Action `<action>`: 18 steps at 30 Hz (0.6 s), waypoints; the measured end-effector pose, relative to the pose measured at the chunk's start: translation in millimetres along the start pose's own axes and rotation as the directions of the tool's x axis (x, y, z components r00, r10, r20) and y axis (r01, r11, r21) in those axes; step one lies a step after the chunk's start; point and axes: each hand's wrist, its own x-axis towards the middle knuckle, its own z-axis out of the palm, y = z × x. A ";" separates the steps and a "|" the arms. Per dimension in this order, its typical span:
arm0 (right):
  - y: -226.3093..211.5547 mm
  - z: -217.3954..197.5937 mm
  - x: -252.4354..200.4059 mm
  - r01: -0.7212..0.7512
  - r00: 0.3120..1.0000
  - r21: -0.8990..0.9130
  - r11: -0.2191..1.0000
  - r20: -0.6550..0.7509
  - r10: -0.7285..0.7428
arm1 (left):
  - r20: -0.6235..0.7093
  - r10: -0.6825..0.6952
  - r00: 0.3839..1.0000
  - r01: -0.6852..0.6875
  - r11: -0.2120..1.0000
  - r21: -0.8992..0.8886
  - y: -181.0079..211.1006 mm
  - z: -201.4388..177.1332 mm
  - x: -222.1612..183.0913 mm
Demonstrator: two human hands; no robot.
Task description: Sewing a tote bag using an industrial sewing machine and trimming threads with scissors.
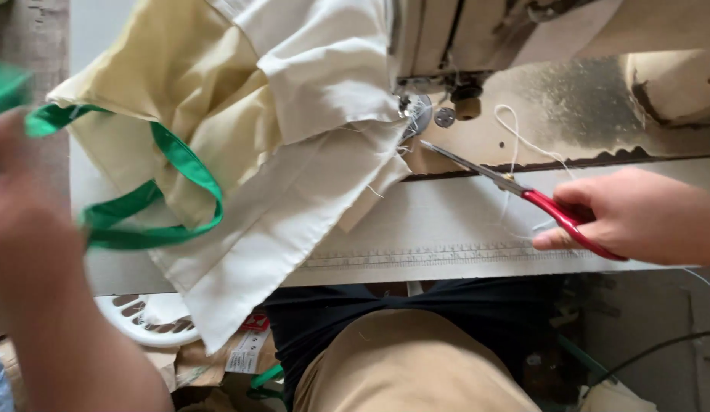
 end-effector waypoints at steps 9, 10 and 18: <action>-20.4 -24.9 -17.0 -0.101 0.995 -0.165 0.981 0.007 0.104 | 0.424 -0.017 0.905 0.288 0.759 -0.583 258.0 17.9 107.8; -20.5 -28.0 -14.9 -0.104 0.994 -0.157 0.982 0.009 0.107 | 0.422 -0.008 0.906 0.281 0.758 -0.589 252.0 20.4 112.0; 7.3 8.2 10.2 -0.130 0.870 -0.584 0.801 -0.455 -0.191 | 0.534 0.371 0.760 0.145 0.705 -0.695 222.6 40.4 126.1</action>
